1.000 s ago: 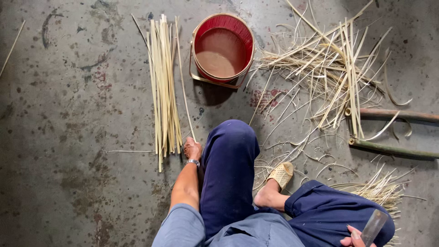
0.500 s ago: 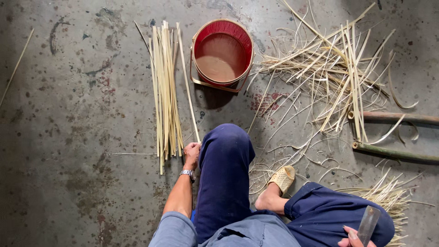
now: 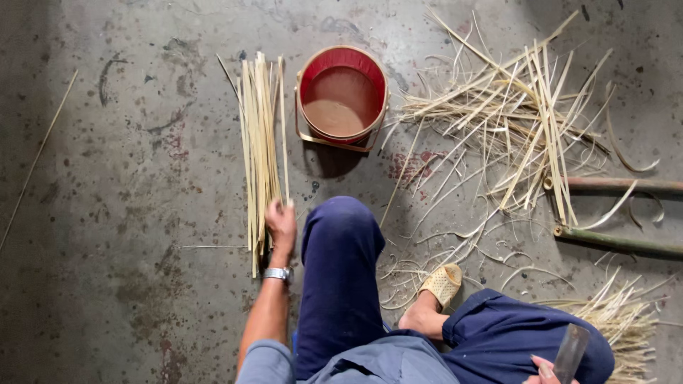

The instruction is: The person sits on the floor and uses a knife to split long bamboo strips into thinner strands. They repeatedly pick up strips, shave them with the blade, and set the finished pieces aside.

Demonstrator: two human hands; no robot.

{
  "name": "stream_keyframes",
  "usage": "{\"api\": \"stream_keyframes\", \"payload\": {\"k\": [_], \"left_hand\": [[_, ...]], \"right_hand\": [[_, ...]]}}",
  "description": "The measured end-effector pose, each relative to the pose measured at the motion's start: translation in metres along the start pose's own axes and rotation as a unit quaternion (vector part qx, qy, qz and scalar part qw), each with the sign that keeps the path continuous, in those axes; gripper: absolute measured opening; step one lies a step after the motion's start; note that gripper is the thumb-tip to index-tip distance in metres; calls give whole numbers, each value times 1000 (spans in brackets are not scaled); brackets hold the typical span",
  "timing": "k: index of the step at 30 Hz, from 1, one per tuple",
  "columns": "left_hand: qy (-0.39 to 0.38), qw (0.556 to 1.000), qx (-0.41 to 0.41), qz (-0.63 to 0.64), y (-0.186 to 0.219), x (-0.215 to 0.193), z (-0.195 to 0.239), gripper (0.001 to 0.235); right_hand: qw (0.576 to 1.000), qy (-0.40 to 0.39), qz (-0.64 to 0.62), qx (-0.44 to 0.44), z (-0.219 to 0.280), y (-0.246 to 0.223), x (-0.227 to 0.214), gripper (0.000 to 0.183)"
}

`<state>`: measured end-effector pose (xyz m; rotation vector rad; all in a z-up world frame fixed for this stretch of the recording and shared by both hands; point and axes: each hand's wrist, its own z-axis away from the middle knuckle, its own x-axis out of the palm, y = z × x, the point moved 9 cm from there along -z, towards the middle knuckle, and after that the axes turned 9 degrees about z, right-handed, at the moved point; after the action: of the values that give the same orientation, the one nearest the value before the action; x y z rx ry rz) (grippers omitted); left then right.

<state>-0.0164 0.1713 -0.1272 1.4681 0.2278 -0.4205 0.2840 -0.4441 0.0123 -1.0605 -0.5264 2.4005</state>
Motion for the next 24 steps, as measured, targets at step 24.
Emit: {"api": "stream_keyframes", "payload": {"k": [24], "left_hand": [[-391, 866, -27, -310, 18, 273, 144, 17]], "right_hand": [[989, 24, -138, 37, 19, 100, -3, 33]]}}
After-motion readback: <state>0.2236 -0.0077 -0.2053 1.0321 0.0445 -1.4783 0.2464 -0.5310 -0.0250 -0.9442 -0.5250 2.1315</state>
